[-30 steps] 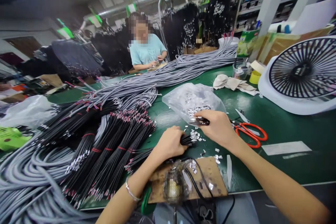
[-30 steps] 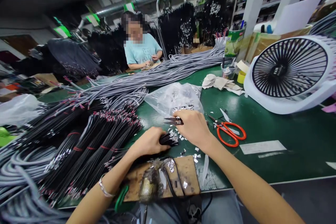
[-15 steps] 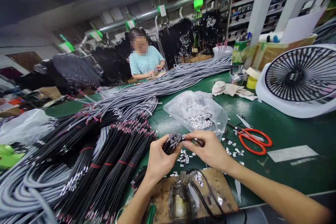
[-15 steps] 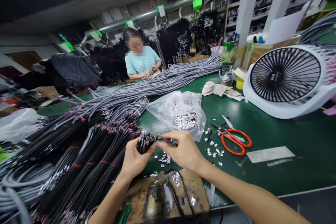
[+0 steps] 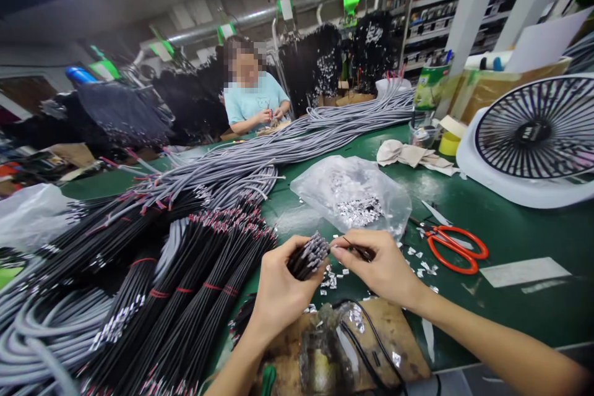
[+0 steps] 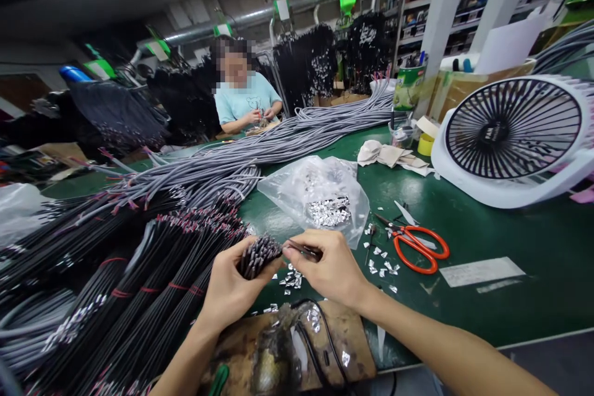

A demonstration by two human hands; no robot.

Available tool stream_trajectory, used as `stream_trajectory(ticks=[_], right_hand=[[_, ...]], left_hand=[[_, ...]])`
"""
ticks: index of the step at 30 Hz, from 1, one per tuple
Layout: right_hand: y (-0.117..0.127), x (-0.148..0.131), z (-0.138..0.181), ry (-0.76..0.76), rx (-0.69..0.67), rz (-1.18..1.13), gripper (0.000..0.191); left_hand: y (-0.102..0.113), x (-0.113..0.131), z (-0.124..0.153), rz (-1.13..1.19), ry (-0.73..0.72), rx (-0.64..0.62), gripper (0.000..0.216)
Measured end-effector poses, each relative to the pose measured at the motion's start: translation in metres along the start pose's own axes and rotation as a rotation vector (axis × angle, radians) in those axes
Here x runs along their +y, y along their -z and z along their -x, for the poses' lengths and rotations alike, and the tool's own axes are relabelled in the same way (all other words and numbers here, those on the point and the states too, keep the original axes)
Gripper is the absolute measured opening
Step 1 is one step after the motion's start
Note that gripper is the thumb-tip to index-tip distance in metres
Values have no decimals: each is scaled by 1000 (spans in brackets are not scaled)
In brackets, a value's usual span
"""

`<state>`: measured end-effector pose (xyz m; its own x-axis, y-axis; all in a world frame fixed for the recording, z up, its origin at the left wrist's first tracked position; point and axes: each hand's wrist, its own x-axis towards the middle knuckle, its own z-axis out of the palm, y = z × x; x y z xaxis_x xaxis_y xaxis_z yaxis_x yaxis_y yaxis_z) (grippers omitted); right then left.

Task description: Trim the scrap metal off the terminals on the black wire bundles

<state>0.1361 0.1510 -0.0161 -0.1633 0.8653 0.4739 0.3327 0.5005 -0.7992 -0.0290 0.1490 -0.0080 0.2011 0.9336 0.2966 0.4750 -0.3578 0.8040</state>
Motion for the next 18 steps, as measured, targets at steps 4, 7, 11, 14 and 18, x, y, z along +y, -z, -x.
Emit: stream_trajectory(ticks=[4,7,11,14,18], right_hand=[[0,0,2,17,-1,-10,17],[0,1,3,51,10,-14,14],[-1,3,4,58,9,-3,13],[-2,5,5,19,7,-3,12],[-2,3,6,-36,46,-6,25]], left_hand=[[3,4,4,-70,-14,74,9],[5,5,5,-131,-48,113,11],[6,4,6,-183,-85,106,13],[5,2,7,-192,-86,104,16],[6,1,7,-184,-51,228,15]])
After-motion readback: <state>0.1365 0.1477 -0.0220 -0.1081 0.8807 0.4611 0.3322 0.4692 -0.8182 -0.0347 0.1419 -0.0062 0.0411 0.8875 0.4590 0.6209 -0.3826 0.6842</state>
